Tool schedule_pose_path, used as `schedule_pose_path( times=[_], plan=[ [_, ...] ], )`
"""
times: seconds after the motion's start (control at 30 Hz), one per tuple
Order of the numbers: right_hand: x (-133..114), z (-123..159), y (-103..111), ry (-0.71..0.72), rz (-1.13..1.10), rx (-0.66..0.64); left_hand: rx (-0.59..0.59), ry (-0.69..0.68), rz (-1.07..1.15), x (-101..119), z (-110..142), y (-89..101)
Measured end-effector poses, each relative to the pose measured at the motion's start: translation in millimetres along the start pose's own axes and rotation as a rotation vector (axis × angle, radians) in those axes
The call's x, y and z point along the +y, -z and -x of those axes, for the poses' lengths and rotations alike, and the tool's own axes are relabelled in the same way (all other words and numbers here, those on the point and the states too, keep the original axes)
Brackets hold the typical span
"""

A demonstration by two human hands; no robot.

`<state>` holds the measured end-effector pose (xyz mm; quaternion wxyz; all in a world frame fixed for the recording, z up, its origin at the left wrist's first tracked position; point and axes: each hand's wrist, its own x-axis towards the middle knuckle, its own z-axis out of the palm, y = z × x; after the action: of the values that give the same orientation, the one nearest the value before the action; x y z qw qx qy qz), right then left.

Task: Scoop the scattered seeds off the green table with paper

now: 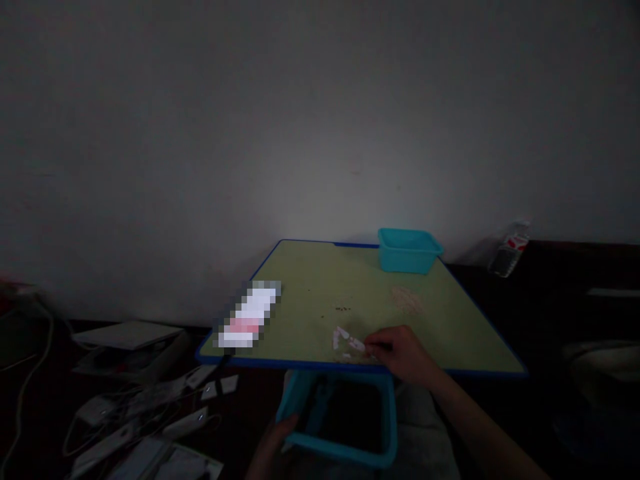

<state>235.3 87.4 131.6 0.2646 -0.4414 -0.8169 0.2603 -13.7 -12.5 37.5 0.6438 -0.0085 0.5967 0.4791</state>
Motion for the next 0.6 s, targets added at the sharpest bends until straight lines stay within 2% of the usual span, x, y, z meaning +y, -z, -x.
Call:
schedule_pose_path(
  times=[0.17, 0.4, 0.6],
  plan=[
    [-3.8, 0.0, 2.6, -0.003, 0.015, -0.01, -0.009, 0.015, 0.015, -1.2, -3.3, 1.5],
    [-2.1, -0.1, 2.7, -0.008, -0.05, -0.038, -0.088, -0.022, 0.015, -4.1, -7.1, 8.2],
    [9.6, -12.7, -4.5, -0.054, -0.034, 0.083, -0.099, 0.003, 0.036, -4.5, -16.0, 15.8]
  ],
)
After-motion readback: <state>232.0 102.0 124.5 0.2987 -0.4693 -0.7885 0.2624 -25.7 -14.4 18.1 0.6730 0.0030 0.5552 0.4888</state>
